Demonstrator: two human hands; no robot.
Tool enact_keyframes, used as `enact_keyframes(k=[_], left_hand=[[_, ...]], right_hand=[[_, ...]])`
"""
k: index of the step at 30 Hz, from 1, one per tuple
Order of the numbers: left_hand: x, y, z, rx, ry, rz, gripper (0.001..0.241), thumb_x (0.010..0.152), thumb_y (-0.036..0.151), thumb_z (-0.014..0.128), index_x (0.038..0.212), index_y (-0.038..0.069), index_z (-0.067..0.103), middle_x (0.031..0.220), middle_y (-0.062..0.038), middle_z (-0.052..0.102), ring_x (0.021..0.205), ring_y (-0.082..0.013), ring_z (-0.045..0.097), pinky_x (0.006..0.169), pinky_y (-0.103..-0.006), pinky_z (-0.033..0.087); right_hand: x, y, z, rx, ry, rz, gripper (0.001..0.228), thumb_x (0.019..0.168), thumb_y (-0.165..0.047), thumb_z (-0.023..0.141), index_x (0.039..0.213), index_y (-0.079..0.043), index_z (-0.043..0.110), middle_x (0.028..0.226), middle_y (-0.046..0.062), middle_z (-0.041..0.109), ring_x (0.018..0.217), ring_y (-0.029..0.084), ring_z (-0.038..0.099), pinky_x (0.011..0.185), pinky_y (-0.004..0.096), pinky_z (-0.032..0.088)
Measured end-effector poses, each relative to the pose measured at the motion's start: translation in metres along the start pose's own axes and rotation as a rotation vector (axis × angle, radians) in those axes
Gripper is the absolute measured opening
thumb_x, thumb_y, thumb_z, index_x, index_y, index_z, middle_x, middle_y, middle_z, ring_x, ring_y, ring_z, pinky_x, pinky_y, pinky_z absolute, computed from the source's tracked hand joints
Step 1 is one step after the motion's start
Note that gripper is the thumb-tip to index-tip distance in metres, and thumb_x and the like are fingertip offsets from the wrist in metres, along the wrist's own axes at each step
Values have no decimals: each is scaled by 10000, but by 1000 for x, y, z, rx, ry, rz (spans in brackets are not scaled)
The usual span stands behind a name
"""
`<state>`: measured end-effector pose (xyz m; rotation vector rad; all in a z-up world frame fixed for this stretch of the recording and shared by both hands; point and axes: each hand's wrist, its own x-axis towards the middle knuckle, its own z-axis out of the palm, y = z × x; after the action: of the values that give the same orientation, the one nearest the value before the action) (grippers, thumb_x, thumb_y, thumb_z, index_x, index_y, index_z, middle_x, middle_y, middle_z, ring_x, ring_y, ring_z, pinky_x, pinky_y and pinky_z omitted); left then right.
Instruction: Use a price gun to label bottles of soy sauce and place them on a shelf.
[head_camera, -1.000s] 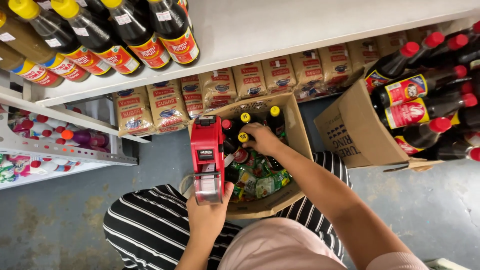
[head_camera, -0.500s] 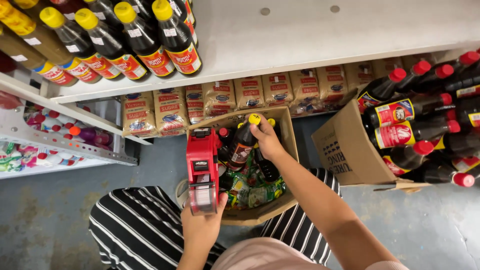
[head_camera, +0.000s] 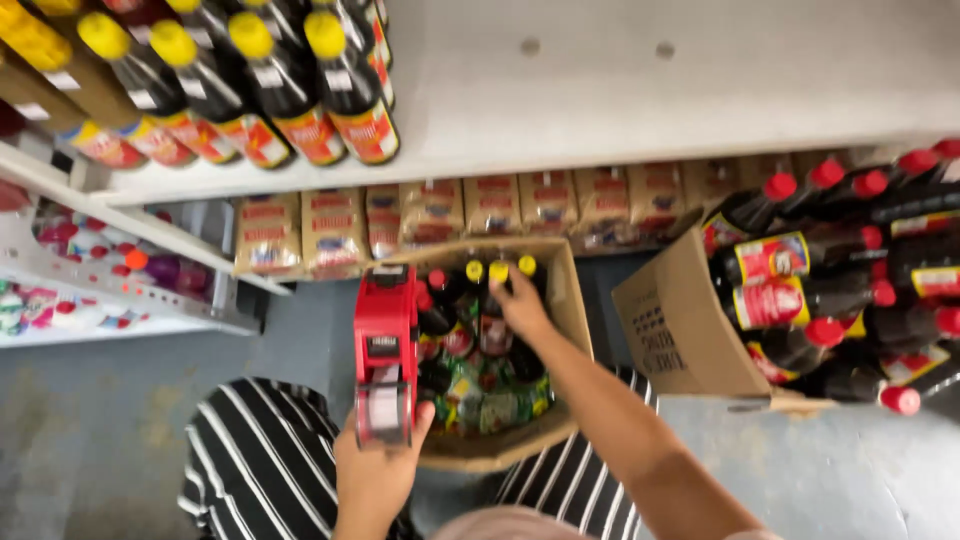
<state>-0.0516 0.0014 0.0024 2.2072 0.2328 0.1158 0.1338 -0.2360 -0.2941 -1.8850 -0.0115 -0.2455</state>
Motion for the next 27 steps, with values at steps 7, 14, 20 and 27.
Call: enact_keyframes(k=[7,14,20,27], left_hand=[[25,-20,6,-157,-71,-41,362,768,299,839,984,41,704,842,-77,781,743,-204,752,712,-342,577],[56,-52,1,4,-214,43,298,819,298,844,867,38,707,700,-82,714,625,-231,648,633,-353,532],[77,-71,-29,-83,-278,339,272,833,332,819,863,83,713,705,-50,732,626,-229,692,616,-365,545],[83,-80,-61,-235,-565,-15,310,770,322,855,819,64,690,603,-83,702,511,-254,704,521,-411,556]], right_hand=[[-2,-43,9,34,-258,168,346,968,-254,654,1257,-81,575,1090,97,678,1041,210,637,935,351,494],[-4,-20,4,352,-336,396,333,1000,-224,633,1301,-88,592,1143,33,670,1075,156,602,957,328,483],[1,-88,-10,516,-231,424,366,993,-215,637,1322,-61,595,1156,47,675,1078,159,615,972,325,482],[30,-255,-18,670,64,401,387,985,-242,608,1345,-108,560,1118,29,672,1014,137,624,916,309,506]])
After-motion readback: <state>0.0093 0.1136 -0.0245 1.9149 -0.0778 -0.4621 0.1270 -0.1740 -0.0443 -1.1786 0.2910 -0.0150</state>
